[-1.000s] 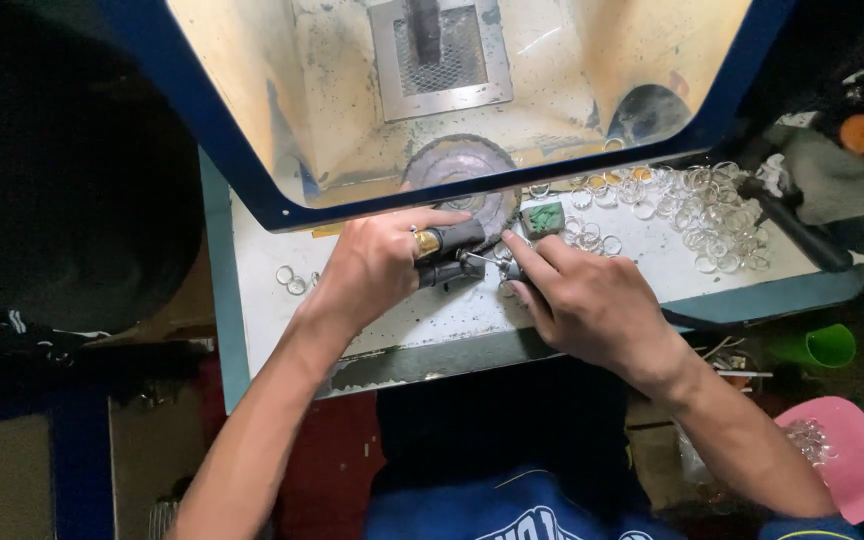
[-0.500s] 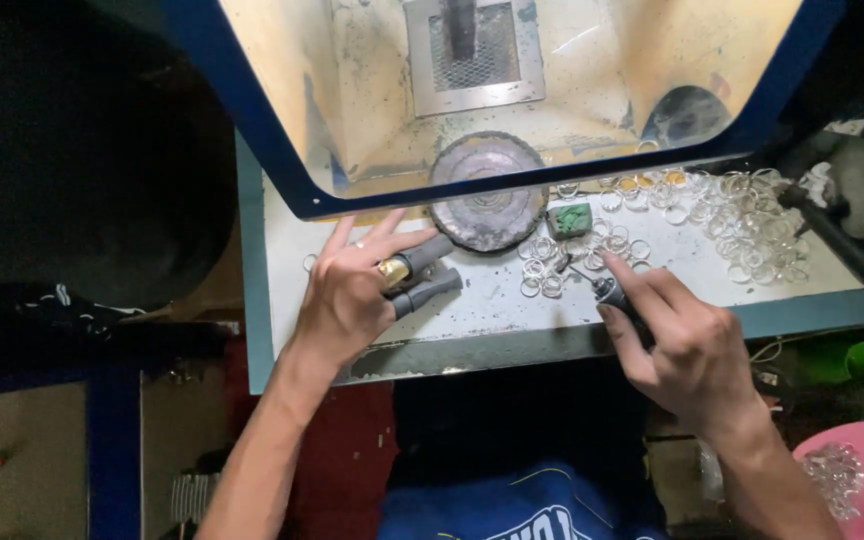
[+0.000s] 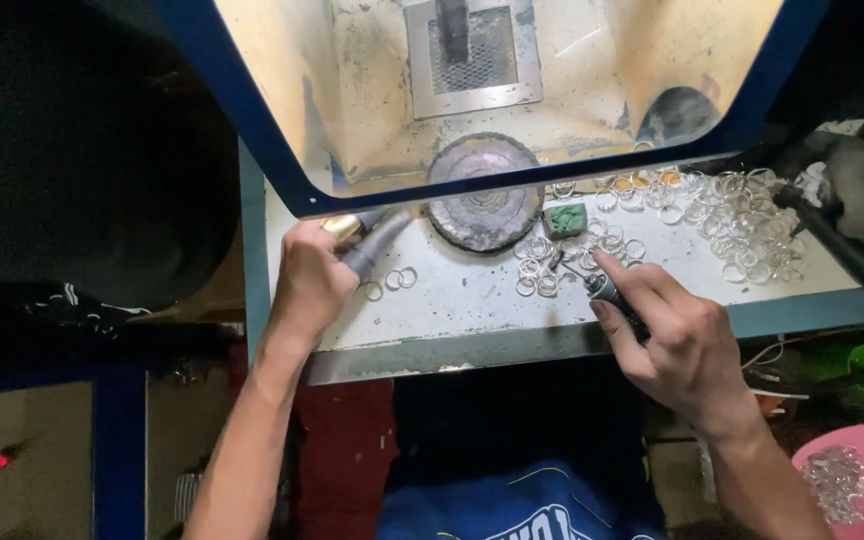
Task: Using a handheld rotary tool to polish and finish small metal rings at a jewelry workbench.
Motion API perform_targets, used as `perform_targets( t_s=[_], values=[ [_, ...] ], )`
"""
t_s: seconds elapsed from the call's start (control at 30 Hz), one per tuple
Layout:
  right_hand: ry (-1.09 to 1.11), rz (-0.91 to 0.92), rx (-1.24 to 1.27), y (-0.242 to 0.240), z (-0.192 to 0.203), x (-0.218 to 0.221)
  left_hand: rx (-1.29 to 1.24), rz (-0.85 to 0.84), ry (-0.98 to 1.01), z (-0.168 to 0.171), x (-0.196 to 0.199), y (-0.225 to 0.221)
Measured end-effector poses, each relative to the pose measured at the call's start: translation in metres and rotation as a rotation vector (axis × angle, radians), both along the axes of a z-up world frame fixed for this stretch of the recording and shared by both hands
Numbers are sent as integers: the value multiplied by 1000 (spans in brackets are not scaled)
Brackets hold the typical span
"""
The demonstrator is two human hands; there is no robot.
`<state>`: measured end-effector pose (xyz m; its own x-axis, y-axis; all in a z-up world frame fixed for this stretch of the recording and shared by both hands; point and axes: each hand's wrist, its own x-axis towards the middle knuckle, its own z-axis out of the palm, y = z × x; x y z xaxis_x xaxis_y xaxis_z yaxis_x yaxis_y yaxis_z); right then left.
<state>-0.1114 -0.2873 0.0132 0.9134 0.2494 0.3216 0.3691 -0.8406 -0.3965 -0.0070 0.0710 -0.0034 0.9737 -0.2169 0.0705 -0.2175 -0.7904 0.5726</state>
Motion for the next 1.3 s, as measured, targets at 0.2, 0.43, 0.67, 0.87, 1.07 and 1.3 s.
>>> perform_targets(
  t_s=[0.2, 0.43, 0.67, 0.87, 1.07, 1.3],
  values=[
    [41, -9, 42, 0, 2, 0, -290, 82, -5, 14, 49, -53],
    [8, -23, 37, -1, -1, 0, -32, 84, -291, -42, 152, -82],
    [24, -39, 33, -2, 1, 1, 52, -38, -499, -40, 192, -108],
    [69, -44, 43, -5, 1, 2, 68, -36, -371, -51, 202, -111],
    [71, -29, 14, -5, -4, 3, 238, -80, -178, -59, 199, -103],
    [84, -32, 8, -5, -1, 4, 421, -309, -362, -53, 192, -94]
  ],
)
